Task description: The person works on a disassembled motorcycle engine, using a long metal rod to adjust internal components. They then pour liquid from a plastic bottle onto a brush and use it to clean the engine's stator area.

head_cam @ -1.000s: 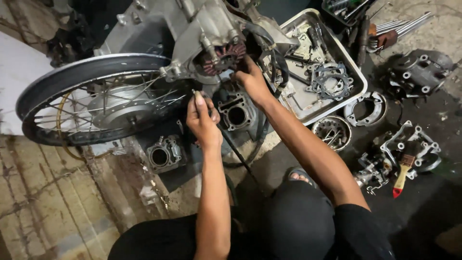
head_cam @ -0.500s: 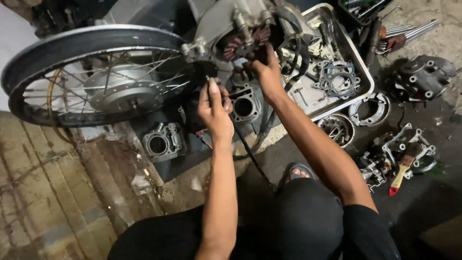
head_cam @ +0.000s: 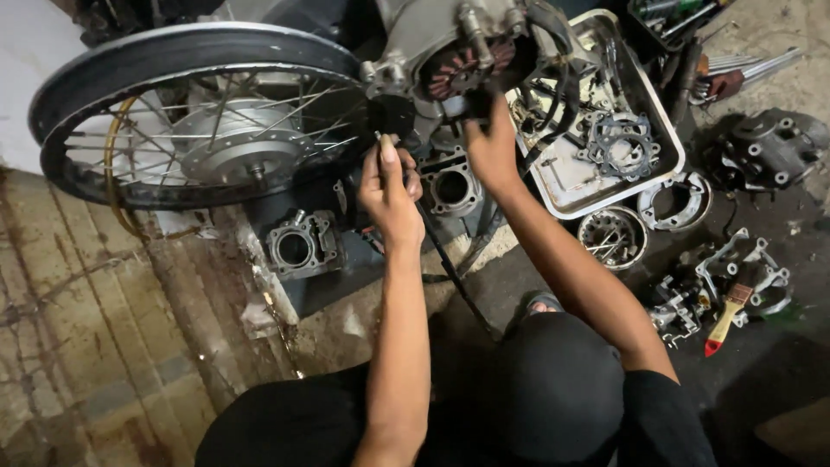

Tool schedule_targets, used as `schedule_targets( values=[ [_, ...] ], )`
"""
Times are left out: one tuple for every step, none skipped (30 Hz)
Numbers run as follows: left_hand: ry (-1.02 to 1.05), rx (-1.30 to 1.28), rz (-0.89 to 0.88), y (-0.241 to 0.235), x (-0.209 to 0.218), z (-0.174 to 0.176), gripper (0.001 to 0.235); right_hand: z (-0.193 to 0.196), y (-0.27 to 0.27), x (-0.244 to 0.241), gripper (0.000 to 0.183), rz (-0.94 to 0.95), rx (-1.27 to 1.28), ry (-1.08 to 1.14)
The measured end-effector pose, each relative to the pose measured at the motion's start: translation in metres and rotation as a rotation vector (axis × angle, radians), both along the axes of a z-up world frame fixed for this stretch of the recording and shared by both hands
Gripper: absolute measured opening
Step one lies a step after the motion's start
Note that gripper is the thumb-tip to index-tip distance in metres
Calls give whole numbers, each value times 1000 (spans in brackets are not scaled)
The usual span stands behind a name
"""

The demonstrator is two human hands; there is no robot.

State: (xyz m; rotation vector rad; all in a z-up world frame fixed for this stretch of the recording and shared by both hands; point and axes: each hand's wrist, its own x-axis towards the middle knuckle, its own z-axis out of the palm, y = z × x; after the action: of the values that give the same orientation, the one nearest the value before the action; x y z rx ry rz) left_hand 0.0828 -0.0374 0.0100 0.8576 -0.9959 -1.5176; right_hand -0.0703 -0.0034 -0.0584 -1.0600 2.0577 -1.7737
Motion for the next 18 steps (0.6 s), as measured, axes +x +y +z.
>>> schedule_targets(
  values=[
    [3,0,8,0,-1,-1,31,-4,0,0,61,8,0,3],
    [13,0,11,0,-1,-2,30,-8,0,1,69,-6,184,279],
    [23,-1,15,1,0,-3,29,-12,0,3,79,-20,362,558],
    [26,-2,27,2,0,-2,29,-7,3,6,79,-10,359,563],
    [32,-2,14,3,0,0,28,-1,6,8,74,25,449,645],
    [37,-2,7,4,1,2,27,5,9,12,69,65,539,727],
    [39,-1,22,3,2,2,27,6,7,16,69,79,535,733],
    [48,-2,17,2,1,2,27,6,6,18,69,114,505,823],
    [56,-3,12,1,1,2,26,7,5,21,70,149,472,913],
    [57,-2,23,1,1,3,26,2,1,20,70,158,469,917],
    [78,7,22,1,1,4,27,-3,-3,19,78,206,458,818],
    [97,18,17,2,1,5,27,-9,-5,20,87,252,450,716],
    [95,21,24,3,3,4,27,-9,-5,22,87,260,451,716],
    [101,32,22,2,3,4,27,-8,-6,22,87,282,450,685],
    [108,42,20,1,3,4,27,-7,-8,22,88,304,449,655],
    [108,45,28,2,4,4,27,-5,-8,23,88,312,450,657],
    [116,48,20,2,4,3,28,-4,-8,24,92,328,449,619],
    [124,49,11,2,4,2,29,-2,-8,24,96,341,446,580]
  ],
)
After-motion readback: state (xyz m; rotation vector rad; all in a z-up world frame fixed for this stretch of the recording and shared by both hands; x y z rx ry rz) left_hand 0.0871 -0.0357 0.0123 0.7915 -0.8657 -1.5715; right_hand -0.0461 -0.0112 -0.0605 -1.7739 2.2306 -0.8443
